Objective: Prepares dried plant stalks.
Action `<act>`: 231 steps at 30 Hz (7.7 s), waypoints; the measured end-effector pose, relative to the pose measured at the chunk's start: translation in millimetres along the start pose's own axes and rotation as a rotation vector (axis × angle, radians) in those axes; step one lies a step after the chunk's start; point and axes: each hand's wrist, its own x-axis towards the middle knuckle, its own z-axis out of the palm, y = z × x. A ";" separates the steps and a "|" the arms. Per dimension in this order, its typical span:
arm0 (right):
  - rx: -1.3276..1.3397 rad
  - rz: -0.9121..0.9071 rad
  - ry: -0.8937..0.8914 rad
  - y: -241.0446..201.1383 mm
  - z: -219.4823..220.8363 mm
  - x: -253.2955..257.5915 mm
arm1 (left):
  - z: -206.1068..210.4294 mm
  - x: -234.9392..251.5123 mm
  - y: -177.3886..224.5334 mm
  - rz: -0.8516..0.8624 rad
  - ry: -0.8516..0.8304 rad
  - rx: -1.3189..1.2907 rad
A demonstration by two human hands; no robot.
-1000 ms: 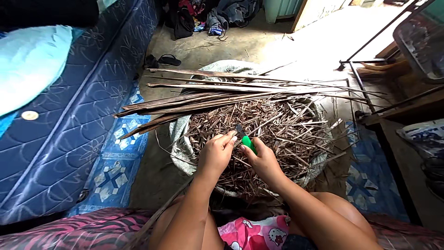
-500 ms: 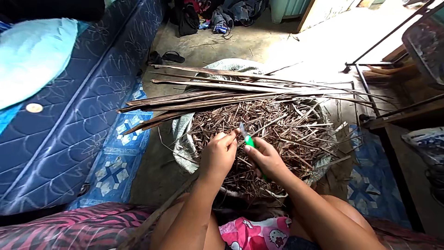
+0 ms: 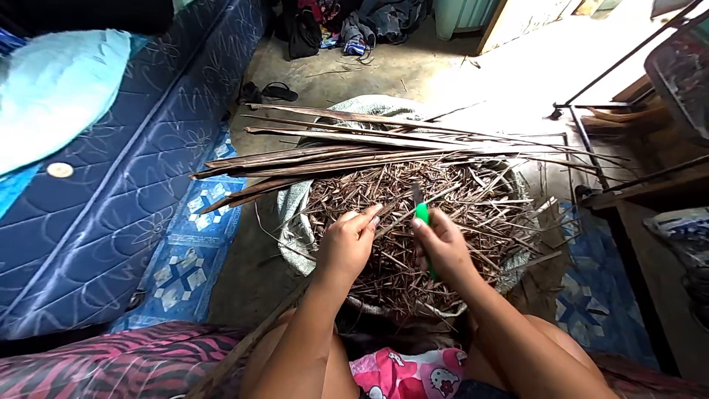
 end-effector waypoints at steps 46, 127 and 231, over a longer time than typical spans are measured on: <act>0.142 0.115 0.048 8.6 7.6 4.8 | -23.5 4.5 8.4 -0.229 -0.276 -0.228; -0.089 -0.092 -0.042 5.4 13.0 -10.9 | 9.7 -2.2 11.4 0.047 0.079 0.038; -0.310 -0.096 -0.145 9.8 12.4 -5.4 | -1.3 0.4 9.8 0.030 -0.010 -0.161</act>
